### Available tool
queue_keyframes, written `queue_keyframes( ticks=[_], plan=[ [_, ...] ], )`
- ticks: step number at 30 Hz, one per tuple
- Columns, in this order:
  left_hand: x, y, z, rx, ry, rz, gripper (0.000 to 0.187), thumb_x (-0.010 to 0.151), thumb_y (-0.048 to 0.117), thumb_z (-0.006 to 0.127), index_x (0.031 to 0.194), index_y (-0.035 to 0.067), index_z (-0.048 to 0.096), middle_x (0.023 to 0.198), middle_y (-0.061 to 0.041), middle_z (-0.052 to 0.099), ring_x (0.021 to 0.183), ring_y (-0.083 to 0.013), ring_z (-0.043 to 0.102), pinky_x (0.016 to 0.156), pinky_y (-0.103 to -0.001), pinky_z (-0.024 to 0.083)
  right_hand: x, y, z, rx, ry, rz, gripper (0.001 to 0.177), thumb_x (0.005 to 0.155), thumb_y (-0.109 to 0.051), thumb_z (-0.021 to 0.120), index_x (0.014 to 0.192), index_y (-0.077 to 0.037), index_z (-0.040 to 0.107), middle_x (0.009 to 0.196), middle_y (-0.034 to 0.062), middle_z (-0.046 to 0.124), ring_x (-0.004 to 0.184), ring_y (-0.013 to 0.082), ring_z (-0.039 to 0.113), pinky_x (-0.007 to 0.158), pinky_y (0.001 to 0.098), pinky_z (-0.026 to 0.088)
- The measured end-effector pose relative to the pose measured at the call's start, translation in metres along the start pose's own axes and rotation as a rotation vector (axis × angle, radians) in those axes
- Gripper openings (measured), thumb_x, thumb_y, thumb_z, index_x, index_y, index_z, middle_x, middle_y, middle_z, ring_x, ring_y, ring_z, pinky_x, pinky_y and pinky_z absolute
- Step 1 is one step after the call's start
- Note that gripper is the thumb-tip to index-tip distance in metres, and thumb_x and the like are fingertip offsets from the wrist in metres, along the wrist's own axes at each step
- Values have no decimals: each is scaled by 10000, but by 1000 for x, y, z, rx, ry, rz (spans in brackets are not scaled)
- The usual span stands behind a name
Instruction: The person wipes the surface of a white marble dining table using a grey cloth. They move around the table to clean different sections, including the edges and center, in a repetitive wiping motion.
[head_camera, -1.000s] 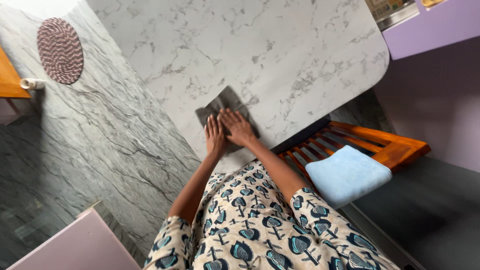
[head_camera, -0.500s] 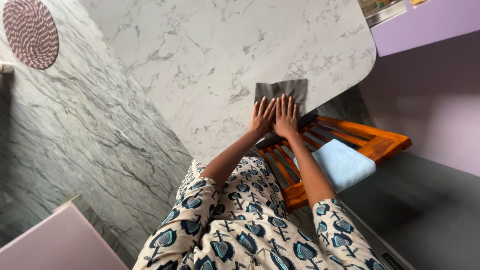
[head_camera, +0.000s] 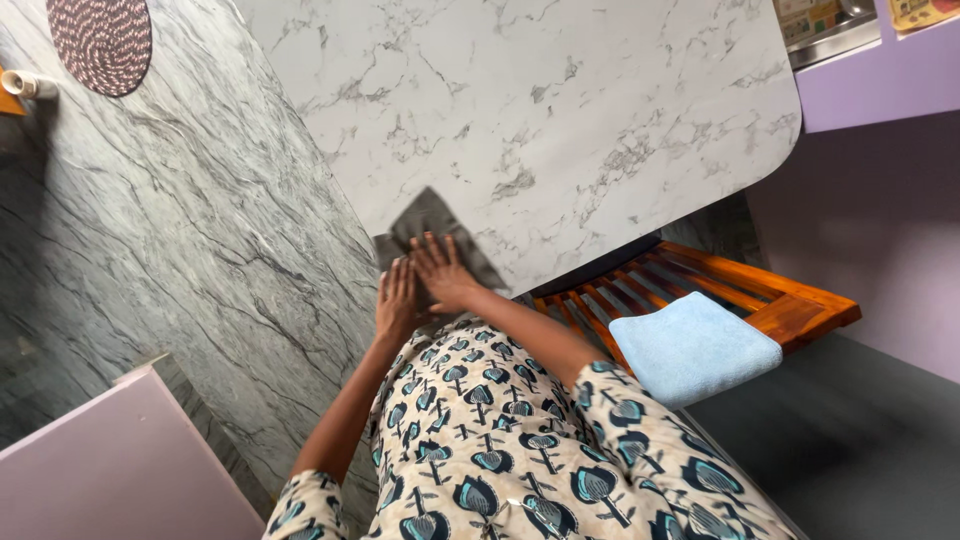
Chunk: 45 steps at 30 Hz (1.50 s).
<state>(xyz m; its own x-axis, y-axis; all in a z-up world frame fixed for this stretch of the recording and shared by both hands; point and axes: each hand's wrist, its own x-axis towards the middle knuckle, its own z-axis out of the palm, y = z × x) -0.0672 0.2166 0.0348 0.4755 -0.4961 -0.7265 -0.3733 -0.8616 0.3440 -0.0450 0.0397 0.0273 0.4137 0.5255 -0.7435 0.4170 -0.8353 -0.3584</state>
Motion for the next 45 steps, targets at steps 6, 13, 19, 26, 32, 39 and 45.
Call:
queue_keyframes(
  ticks=[6, 13, 19, 26, 32, 39, 45],
  plan=[
    [9, -2, -14, -77, 10, -69, 1526, 569, 789, 777, 1623, -69, 83, 1713, -218, 86, 1591, -347, 10, 1261, -536, 60, 12, 2, -20, -91, -28, -28, 1389, 760, -773, 694, 1648, 6, -36, 1719, 184, -157, 1565, 355, -194, 1247, 603, -86],
    [82, 104, 2, 7, 70, 246, 1512, 613, 867, 717, 1577, -138, 127, 1672, -331, 73, 1521, -557, 11, 1208, -696, 55, -100, 100, -24, -149, -225, 138, 1352, 815, -924, 449, 1602, -26, -184, 1704, 107, -239, 1562, 232, -228, 1287, 416, -99],
    [166, 249, -48, -66, 101, 395, 1381, 690, 835, 710, 1620, 13, 104, 1671, -286, 99, 1532, -526, 37, 1215, -703, 47, -199, 226, -13, -123, -298, 380, 1227, 861, -916, 378, 1605, -116, -179, 1670, 82, -280, 1538, 225, -246, 1292, 429, -71],
    [218, 325, -97, 81, 186, 423, 1227, 787, 737, 681, 1648, 91, 93, 1734, -135, 55, 1597, -370, 55, 1283, -525, 82, -245, 313, 32, 114, 8, 738, 1331, 765, -708, 747, 1661, -294, -145, 1711, 175, -209, 1564, 375, -191, 1280, 536, -14],
    [209, 256, -86, 64, 255, 327, 1167, 801, 674, 684, 1653, 80, 152, 1729, -136, 111, 1586, -380, 96, 1273, -538, 106, -166, 260, 22, 168, 17, 705, 1376, 763, -647, 762, 1651, -110, -142, 1677, 307, -202, 1538, 505, -180, 1223, 706, -57],
    [116, 66, -26, 54, 474, 79, 989, 875, 438, 689, 1638, 29, 211, 1709, -153, 206, 1590, -383, 156, 1268, -623, 103, -12, 114, -14, 56, 94, 278, 1063, 836, -598, 651, 1611, -35, 192, 1718, 223, -2, 1532, 561, -126, 1184, 748, -71],
    [28, -1, -3, -189, 162, -264, 1081, 822, 407, 758, 1619, 0, 151, 1722, -182, 122, 1564, -444, 80, 1191, -655, 88, 48, 9, -27, -3, 143, 29, 954, 910, -481, 562, 1651, -35, 159, 1726, 229, -5, 1584, 384, -83, 1230, 624, -61]
  ],
)
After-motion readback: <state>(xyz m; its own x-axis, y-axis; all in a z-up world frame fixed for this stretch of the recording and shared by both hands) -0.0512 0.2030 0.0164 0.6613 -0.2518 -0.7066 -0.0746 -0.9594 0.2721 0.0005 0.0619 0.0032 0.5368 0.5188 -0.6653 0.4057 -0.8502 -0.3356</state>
